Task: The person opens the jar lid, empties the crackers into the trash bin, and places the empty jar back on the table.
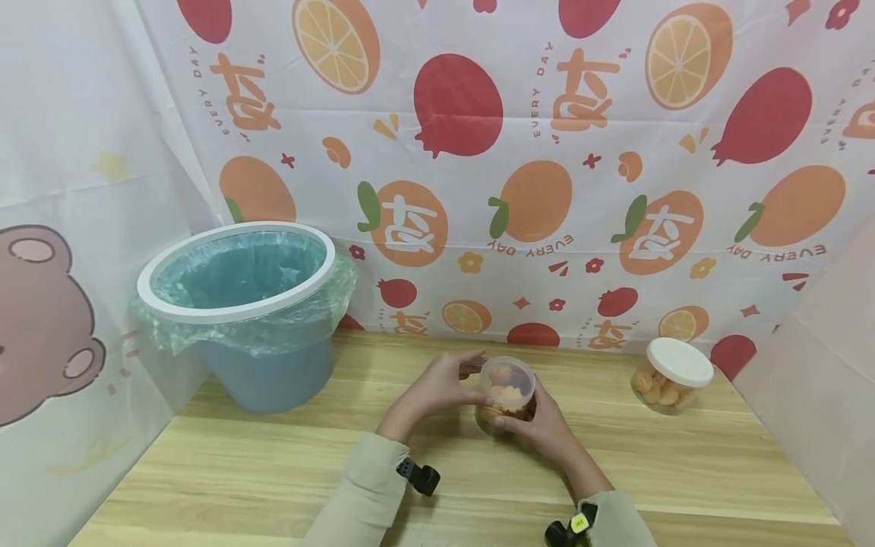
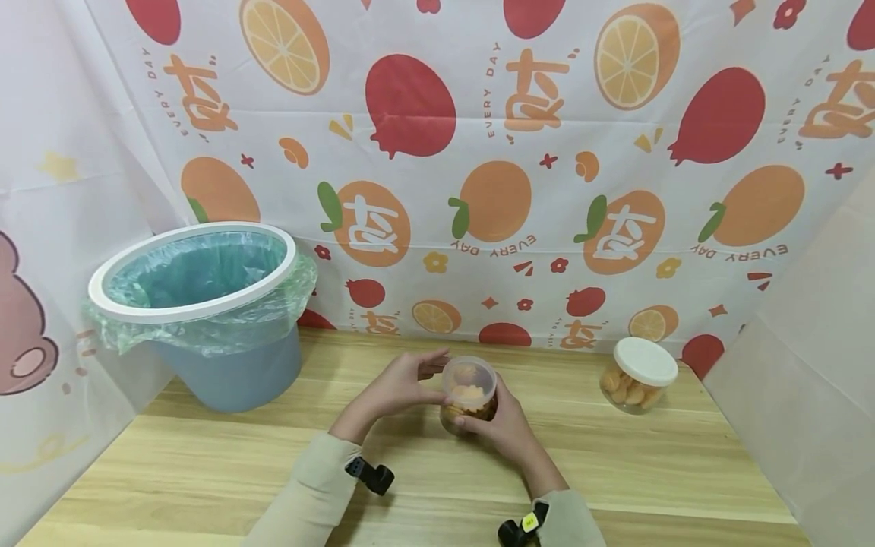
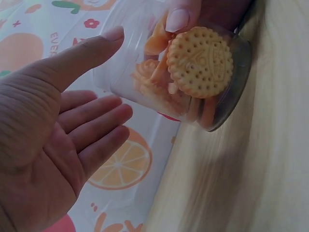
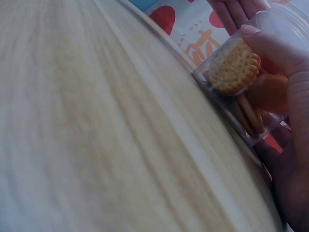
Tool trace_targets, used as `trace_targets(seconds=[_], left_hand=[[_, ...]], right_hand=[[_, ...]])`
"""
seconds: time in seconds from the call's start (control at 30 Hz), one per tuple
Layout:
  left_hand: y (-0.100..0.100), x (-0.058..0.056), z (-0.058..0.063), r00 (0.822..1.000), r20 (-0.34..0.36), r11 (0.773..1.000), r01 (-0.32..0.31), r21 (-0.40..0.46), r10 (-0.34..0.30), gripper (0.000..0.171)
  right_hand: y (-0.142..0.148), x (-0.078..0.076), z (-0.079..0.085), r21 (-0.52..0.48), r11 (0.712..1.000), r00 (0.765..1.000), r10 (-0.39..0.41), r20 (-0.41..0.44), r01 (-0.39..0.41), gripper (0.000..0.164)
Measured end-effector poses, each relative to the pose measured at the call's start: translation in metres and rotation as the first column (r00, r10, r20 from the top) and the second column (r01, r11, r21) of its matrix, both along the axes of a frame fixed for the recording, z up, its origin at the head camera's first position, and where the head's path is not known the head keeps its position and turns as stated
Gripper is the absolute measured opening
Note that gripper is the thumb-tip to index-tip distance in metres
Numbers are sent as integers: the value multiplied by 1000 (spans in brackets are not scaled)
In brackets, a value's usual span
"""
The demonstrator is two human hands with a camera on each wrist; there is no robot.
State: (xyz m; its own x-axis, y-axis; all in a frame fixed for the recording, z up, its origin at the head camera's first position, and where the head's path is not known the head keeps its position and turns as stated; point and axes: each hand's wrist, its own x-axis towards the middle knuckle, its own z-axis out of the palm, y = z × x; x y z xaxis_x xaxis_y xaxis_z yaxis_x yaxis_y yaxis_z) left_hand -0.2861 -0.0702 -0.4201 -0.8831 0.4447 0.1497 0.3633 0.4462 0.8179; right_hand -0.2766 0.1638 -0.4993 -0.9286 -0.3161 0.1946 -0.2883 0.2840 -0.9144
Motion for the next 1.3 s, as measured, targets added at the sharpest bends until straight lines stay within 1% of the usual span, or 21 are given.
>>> trace_targets(seconds=[0.17,0.23,0.37,0.47,0.63,0.8,0.9,1.07,1.3], left_hand=[[4,-1,-2,1000,-13,1000,4,31,-4,97],[7,-1,-2,1000,-18,999,17,45,-16,98],[12,0,-3,1000,-21,999,22,35,-21,96],[15,2,-5,999,-32,1000,8,17,-8,95],[21,4,-9,998,-58,1000,-19,-7,19,97],[28,7,-11,998,-45,999,-43,20,43,101],[31,7,-14,997,-49,998,-60,28,62,104],[35,9,-16,995,-68,997,-75,27,77,106],[36,10,-18,992,-97,997,-74,31,76,107]], right_hand=[[0,0,1,10,1000,1000,-19,-2,19,93],[0,0,1,4,1000,1000,-14,0,14,93],[0,1,1,-9,1000,1000,4,-2,-4,92],[0,2,1,-22,1000,1000,9,10,-9,91],[-2,3,3,-11,1000,1000,9,7,-9,90],[-4,3,4,5,1000,1000,4,-17,-4,92],[-5,3,3,-2,1000,999,24,-21,-24,93],[-6,5,2,-12,998,997,62,-38,-62,95],[-8,7,3,2,998,998,61,-26,-61,98]])
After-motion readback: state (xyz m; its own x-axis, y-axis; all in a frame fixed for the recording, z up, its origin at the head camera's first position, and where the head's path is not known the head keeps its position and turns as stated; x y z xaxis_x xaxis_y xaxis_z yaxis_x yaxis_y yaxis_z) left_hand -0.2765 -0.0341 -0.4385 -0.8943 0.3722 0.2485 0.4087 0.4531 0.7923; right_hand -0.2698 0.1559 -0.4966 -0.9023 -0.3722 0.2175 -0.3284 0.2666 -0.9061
